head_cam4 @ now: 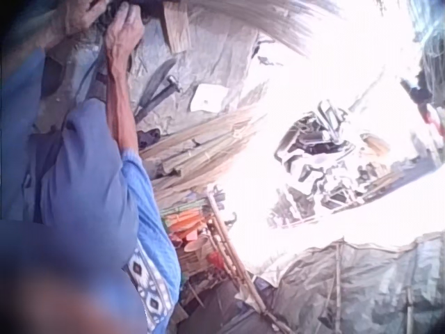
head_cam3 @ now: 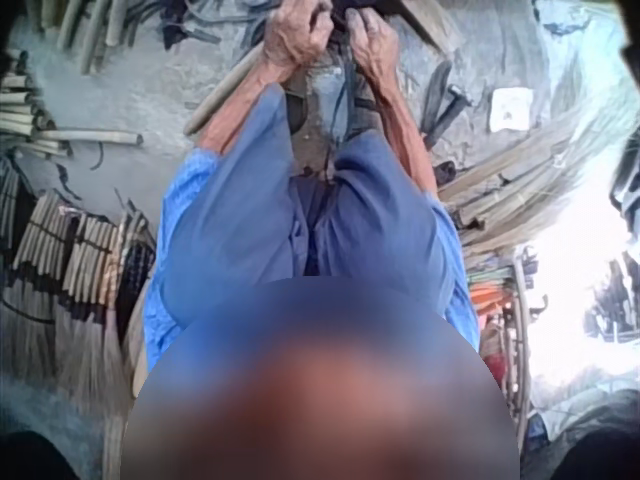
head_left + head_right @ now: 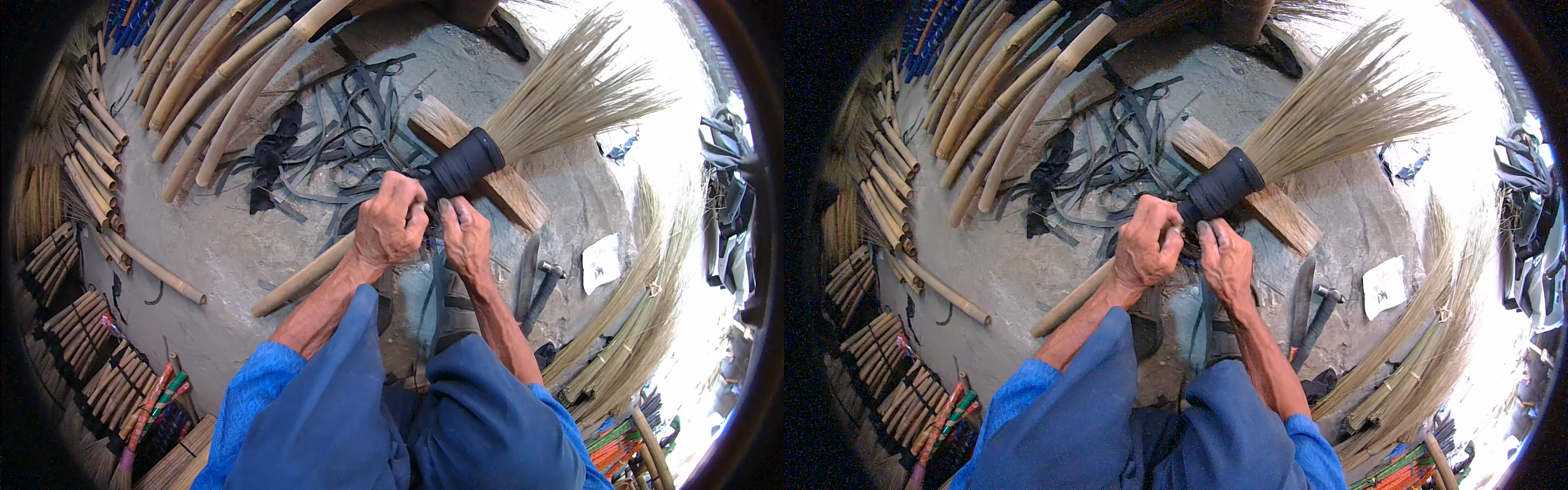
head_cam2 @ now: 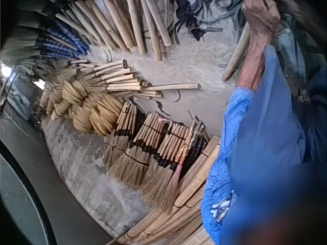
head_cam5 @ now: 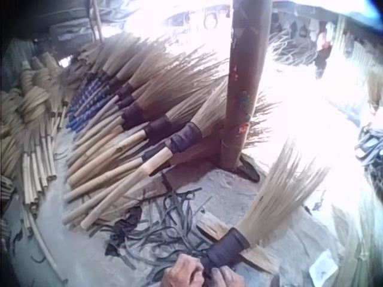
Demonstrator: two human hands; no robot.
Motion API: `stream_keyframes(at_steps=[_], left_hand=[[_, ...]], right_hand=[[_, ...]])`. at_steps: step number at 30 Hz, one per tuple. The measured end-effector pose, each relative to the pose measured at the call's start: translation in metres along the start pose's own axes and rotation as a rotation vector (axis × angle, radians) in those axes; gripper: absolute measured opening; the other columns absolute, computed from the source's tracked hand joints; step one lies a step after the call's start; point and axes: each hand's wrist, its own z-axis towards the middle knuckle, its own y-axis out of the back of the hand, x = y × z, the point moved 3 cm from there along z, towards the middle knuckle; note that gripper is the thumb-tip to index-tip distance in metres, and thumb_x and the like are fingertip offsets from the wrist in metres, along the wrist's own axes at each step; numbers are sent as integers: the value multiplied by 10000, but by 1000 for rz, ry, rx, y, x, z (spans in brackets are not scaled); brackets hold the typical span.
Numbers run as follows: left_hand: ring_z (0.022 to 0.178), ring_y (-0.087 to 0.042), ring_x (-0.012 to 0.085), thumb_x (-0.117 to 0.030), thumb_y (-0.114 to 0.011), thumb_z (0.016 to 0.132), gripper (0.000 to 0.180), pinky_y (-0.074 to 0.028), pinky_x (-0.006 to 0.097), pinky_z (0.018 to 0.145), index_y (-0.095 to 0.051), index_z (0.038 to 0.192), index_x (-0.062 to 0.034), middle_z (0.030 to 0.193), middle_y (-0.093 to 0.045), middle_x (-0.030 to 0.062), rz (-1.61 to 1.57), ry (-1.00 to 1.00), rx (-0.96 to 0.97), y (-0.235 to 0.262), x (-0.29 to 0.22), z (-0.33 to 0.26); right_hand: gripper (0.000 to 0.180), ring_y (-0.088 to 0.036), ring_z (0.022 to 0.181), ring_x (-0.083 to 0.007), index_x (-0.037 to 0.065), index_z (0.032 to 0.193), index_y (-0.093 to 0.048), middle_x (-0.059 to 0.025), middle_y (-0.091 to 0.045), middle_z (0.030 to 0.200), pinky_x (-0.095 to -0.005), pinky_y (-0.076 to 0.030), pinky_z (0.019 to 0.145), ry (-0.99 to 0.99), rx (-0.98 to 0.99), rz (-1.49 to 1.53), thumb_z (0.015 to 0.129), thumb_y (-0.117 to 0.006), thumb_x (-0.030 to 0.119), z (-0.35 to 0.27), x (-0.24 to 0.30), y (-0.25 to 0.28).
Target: The person wraps a black rubber strip around the junction of a broom head and handle, using a hammer to secure it. They then tie a blue string around the wrapped area to complete the assembly.
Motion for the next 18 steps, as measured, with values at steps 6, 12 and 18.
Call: stream_keyframes(at_steps=[6,12,18], left_hand=[[878,-734,534,-227,-560,1084,202,-572,611,748,-594,1138,-36,943,-735,303,12,351,52,-8,22,10],[828,-717,570,-334,-493,1165,311,-547,663,752,-607,1157,-45,910,-751,295,-226,566,316,-16,18,11],[867,-710,576,-403,-459,1179,369,-533,667,736,-633,1135,-81,902,-744,302,140,416,188,-18,12,5]], right_hand=[[334,-622,659,-400,5,936,-664,-228,-630,758,-464,-517,656,49,-16,30,1110,-676,290,-3,11,3],[413,-493,597,-302,-7,854,-594,-180,-553,688,-456,-471,617,-77,12,64,1123,-663,299,-22,-1,4],[391,-495,633,-287,-14,891,-615,-183,-542,721,-441,-473,636,-35,23,210,1139,-646,287,-15,-10,-4]])
